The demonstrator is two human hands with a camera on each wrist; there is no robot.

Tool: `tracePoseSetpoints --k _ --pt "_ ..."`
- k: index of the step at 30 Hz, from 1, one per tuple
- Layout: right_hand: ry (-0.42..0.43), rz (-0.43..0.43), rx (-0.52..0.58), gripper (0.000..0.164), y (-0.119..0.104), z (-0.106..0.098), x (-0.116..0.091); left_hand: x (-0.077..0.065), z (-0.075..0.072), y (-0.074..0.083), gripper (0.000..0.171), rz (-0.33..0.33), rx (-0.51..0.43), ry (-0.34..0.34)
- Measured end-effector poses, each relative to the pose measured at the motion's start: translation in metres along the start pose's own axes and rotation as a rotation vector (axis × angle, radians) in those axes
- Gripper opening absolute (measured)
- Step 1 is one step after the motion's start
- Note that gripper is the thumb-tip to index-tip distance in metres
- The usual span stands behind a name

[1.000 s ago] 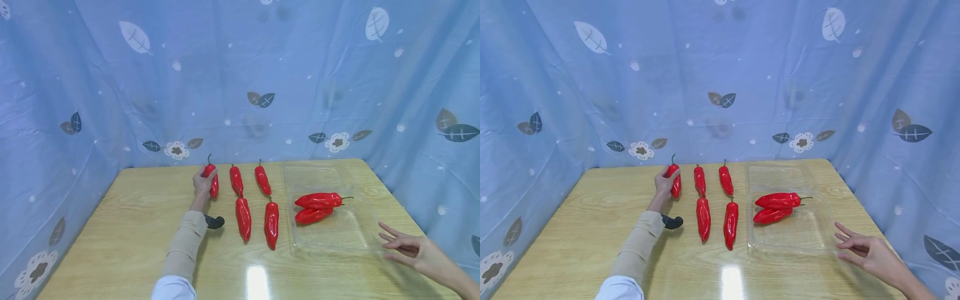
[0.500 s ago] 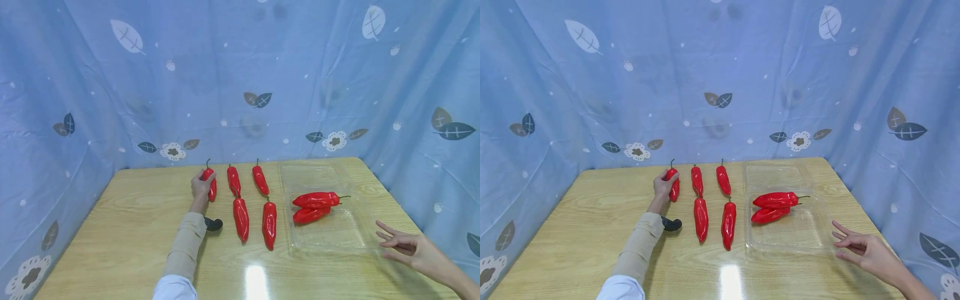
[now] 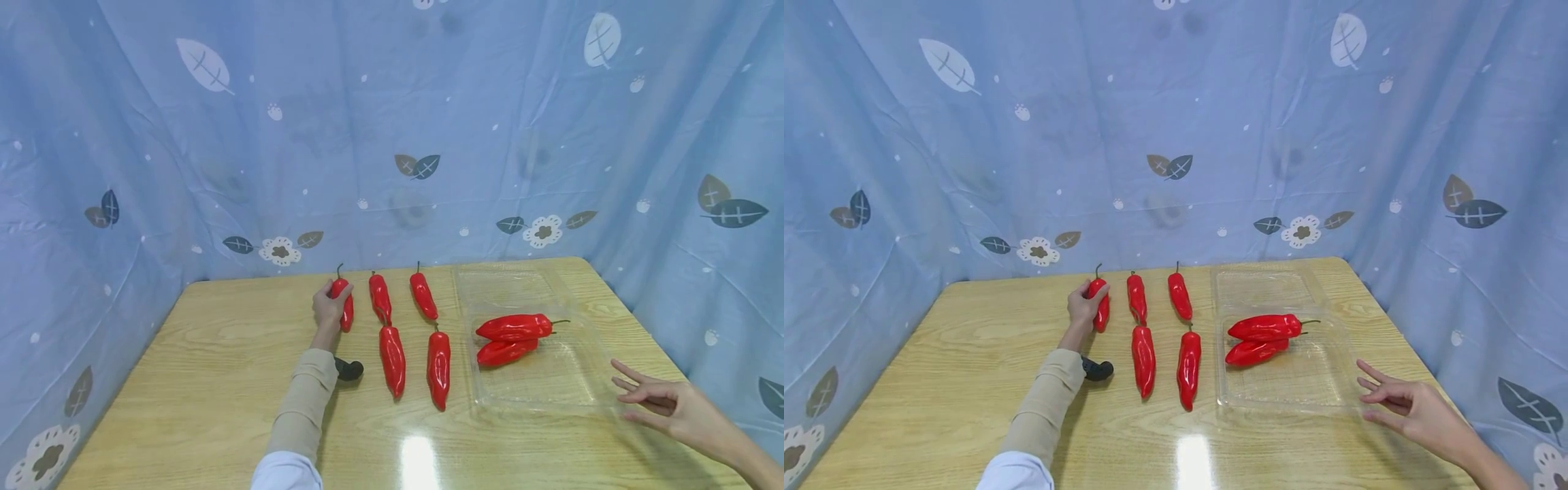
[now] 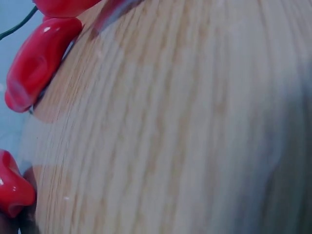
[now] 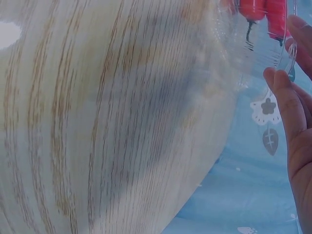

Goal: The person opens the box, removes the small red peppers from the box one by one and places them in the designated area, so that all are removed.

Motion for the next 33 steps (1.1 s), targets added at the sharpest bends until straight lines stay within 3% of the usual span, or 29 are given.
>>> tracePoseSetpoints --k 12,20,26,33 --pt "-0.008 -0.007 -0.018 0.025 -0.004 0.003 0.002 -0.003 -0.006 -0.002 0.063 0.002 0.076 0.039" --pt "-0.005 -0.023 -0.008 0.026 -0.005 0.003 0.003 -0.004 -0.005 -0.002 0.063 0.006 0.08 0.045" --pt "-0.006 -0.041 0.012 0.027 -0.007 0.003 0.002 -0.004 -0.003 0.0 0.063 -0.005 0.048 0.046" --pt "-0.007 -0.041 0.041 0.028 -0.007 0.001 0.002 -0.003 -0.001 0.007 0.057 -0.003 -0.043 -0.009"
Point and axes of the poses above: each hand's wrist, its own x-axis towards the middle knuckle, its own z-axis out of the palm, y = z × x, the point moved 6 cm from there along x, towards the middle knuckle, and after that the axes turned 3 degrees about y, right-handed, at the moved point
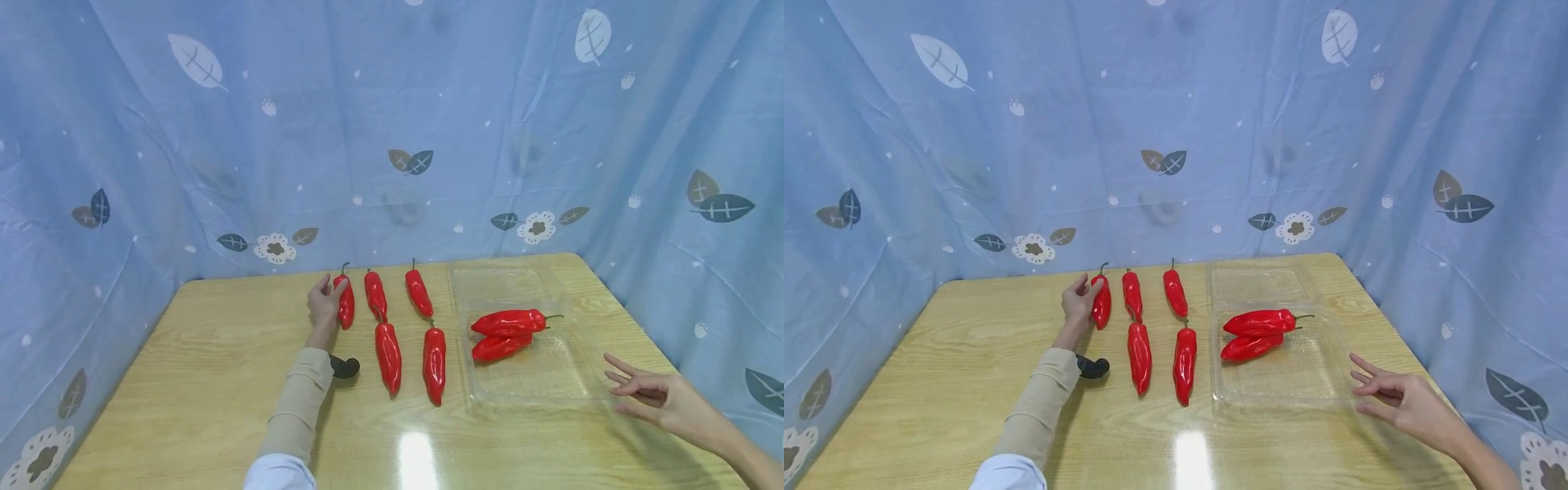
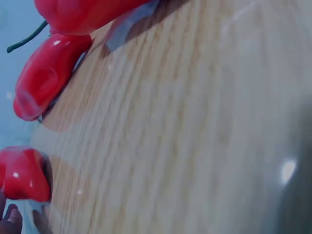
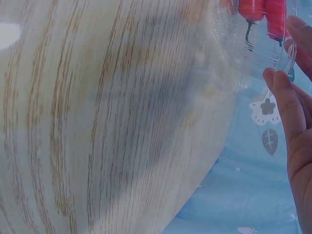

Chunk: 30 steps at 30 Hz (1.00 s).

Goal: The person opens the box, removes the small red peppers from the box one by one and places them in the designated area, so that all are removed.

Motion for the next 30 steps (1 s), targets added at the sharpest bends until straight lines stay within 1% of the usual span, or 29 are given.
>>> tracePoseSetpoints --k 3,7,10,13,16,20,22,25,27,30 --pt "0.002 0.009 -0.023 0.027 -0.001 -0.001 0.0 -0.003 -0.004 0.003 0.053 0.014 -0.049 -0.02" --pt "0.006 0.026 -0.035 0.026 0.0 -0.002 0.001 -0.005 -0.01 0.013 0.05 0.056 -0.104 -0.046" --pt "0.0 0.039 -0.024 0.025 0.0 -0.002 0.001 -0.009 -0.014 0.022 0.047 0.082 -0.112 -0.084" --pt "0.0 0.05 -0.028 0.024 0.001 -0.002 0.001 -0.02 -0.016 0.031 0.045 0.102 -0.103 -0.143" --pt "0.001 0.056 -0.031 0.023 0.001 -0.002 0.001 -0.035 -0.016 0.04 0.043 0.136 -0.081 -0.216" --pt "0.002 0.06 -0.022 0.023 0.001 -0.003 0.001 -0.061 -0.013 0.05 0.043 0.196 -0.073 -0.312" --pt "0.003 0.058 -0.022 0.023 0.001 -0.003 0.001 -0.075 -0.01 0.055 0.043 0.24 -0.064 -0.357" --pt "0.003 0.053 -0.01 0.023 0.0 -0.003 0.001 -0.097 -0.005 0.061 0.043 0.299 -0.046 -0.404" --pt "0.002 0.049 -0.005 0.023 0.0 -0.002 0.002 -0.111 -0.002 0.066 0.044 0.326 -0.067 -0.437" --pt "0.005 0.043 -0.014 0.023 -0.001 -0.002 0.002 -0.129 0.002 0.07 0.044 0.34 -0.12 -0.483"
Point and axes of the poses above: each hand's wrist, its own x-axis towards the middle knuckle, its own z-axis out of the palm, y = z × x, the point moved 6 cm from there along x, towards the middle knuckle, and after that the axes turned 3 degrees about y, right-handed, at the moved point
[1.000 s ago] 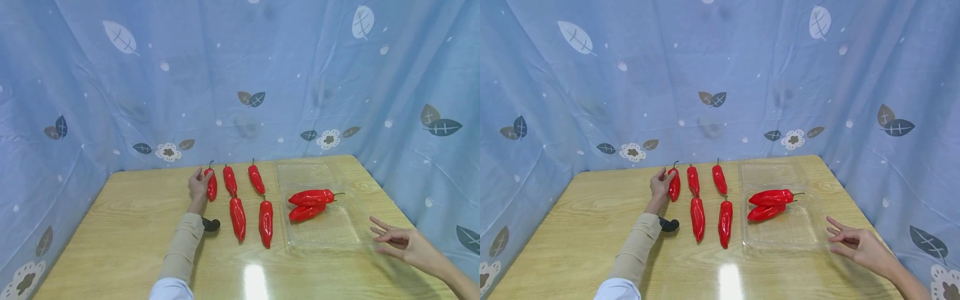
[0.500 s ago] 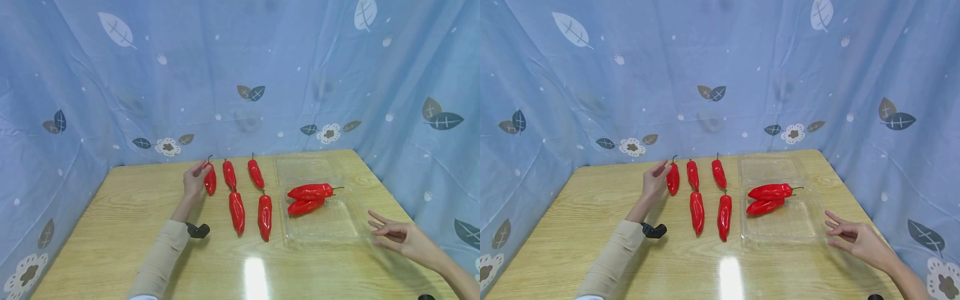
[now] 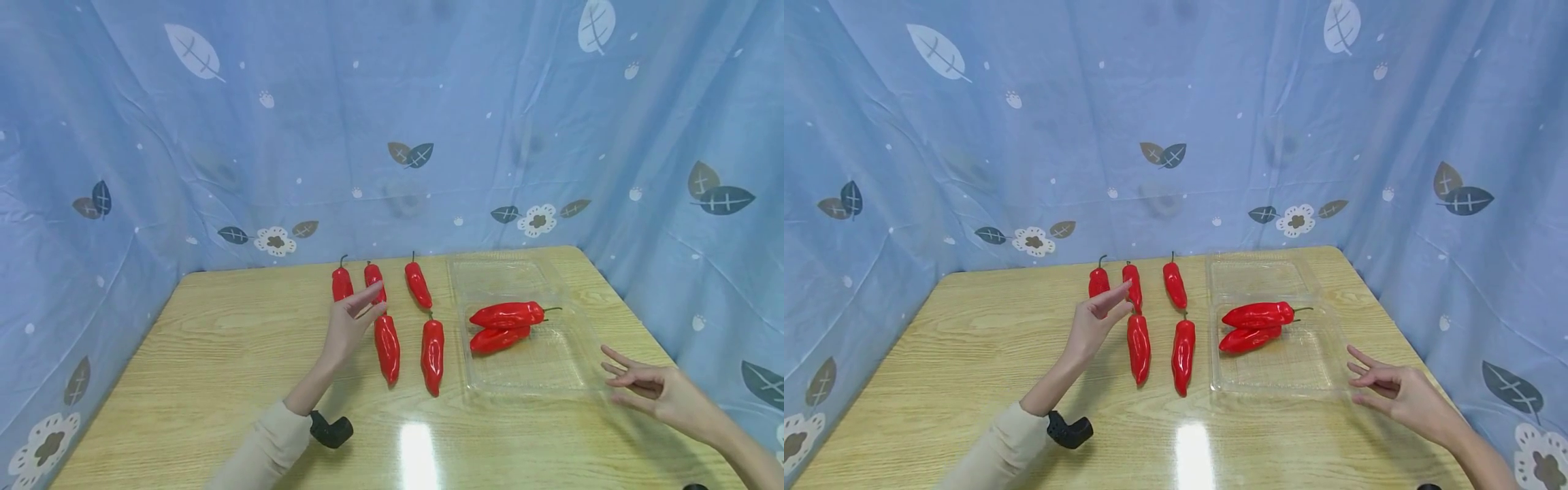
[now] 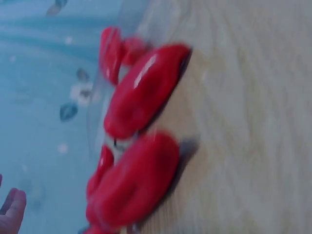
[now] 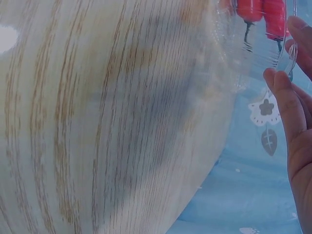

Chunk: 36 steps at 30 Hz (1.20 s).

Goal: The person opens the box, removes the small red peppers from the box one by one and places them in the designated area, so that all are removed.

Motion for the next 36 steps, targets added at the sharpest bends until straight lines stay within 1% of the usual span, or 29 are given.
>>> tracePoseSetpoints --k 3,5,7,10,13,15,17,19,22,25,31,36 --pt "0.008 -0.002 -0.018 0.024 0.0 0.0 -0.001 -0.011 0.013 0.007 0.043 0.017 -0.025 -0.052" --pt "0.013 -0.002 -0.025 0.024 0.0 0.0 -0.001 -0.019 0.022 0.011 0.043 0.03 -0.024 -0.101" --pt "0.013 -0.004 -0.022 0.024 0.001 0.0 -0.001 -0.028 0.034 0.015 0.043 0.036 -0.04 -0.164" --pt "0.014 -0.006 -0.022 0.024 0.0 -0.001 -0.001 -0.041 0.056 0.019 0.044 0.028 -0.102 -0.262" --pt "0.014 -0.004 -0.02 0.024 0.0 -0.001 -0.001 -0.054 0.081 0.02 0.044 0.023 -0.148 -0.349" --pt "0.012 -0.004 -0.011 0.024 0.001 -0.001 -0.001 -0.061 0.096 0.019 0.044 0.032 -0.153 -0.388" --pt "0.007 -0.011 0.008 0.025 0.001 0.0 -0.002 -0.065 0.108 0.018 0.043 0.044 -0.156 -0.418" --pt "0.002 -0.019 0.031 0.026 0.002 0.001 -0.002 -0.066 0.118 0.017 0.042 0.048 -0.182 -0.436" --pt "-0.004 -0.027 0.056 0.026 0.002 0.002 -0.003 -0.067 0.128 0.014 0.039 0.045 -0.227 -0.438" --pt "-0.004 -0.026 0.058 0.026 0.002 0.003 -0.004 -0.066 0.137 0.011 0.038 0.057 -0.246 -0.438" --pt "0.003 -0.015 0.004 0.025 0.002 0.001 -0.002 -0.06 0.154 0.014 0.04 0.119 -0.222 -0.452" --pt "0.003 0.002 -0.015 0.023 0.001 0.001 -0.001 -0.05 0.169 0.015 0.041 0.151 -0.128 -0.455"
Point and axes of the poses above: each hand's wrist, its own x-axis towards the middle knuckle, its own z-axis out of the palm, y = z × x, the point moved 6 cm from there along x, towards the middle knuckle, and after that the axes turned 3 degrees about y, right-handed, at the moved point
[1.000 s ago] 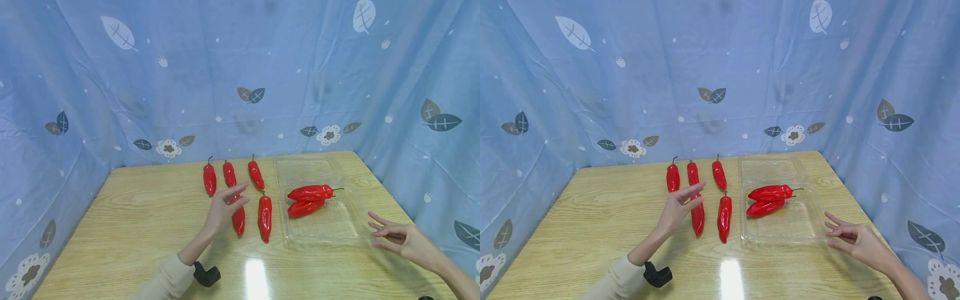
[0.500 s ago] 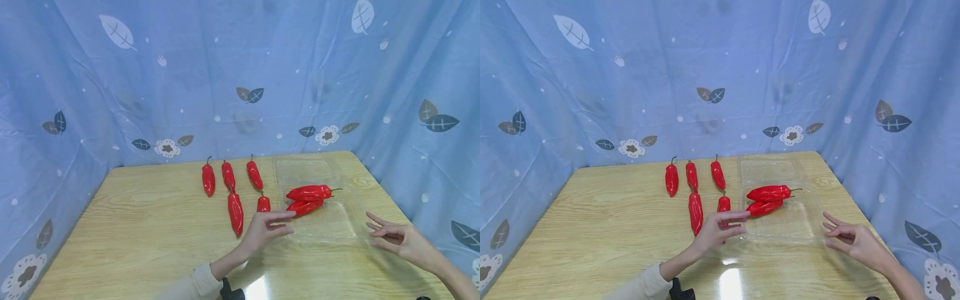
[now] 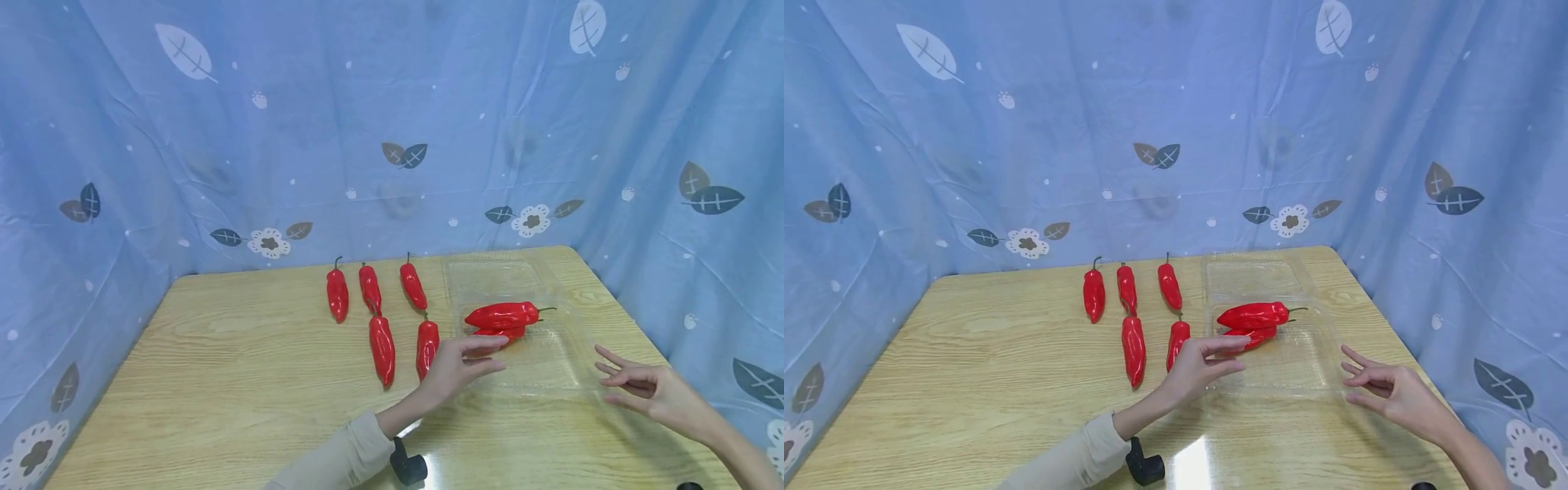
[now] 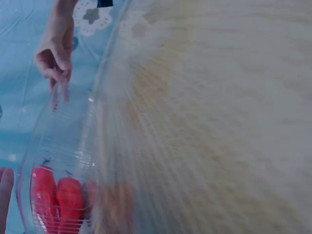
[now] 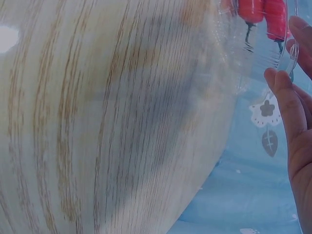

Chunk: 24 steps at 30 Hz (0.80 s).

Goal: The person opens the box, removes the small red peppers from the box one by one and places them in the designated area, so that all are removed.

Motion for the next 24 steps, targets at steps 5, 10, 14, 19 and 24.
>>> tracePoseSetpoints --k 5,10,14,19,24 --pt "0.002 -0.003 0.007 0.024 0.0 -0.001 -0.001 0.018 0.012 -0.003 0.043 0.016 0.114 -0.021" --pt "0.001 0.003 0.011 0.025 0.001 -0.001 -0.001 0.034 0.021 -0.012 0.042 0.008 0.131 -0.012" --pt "-0.004 -0.013 0.026 0.026 0.0 0.0 0.0 0.044 0.026 -0.021 0.041 -0.048 0.076 0.014" --pt "-0.009 -0.036 0.054 0.028 0.001 0.0 0.0 0.057 0.028 -0.029 0.043 -0.097 0.062 0.056" --pt "-0.009 -0.039 0.056 0.028 0.002 0.001 -0.001 0.073 0.029 -0.037 0.042 -0.098 0.009 0.115"
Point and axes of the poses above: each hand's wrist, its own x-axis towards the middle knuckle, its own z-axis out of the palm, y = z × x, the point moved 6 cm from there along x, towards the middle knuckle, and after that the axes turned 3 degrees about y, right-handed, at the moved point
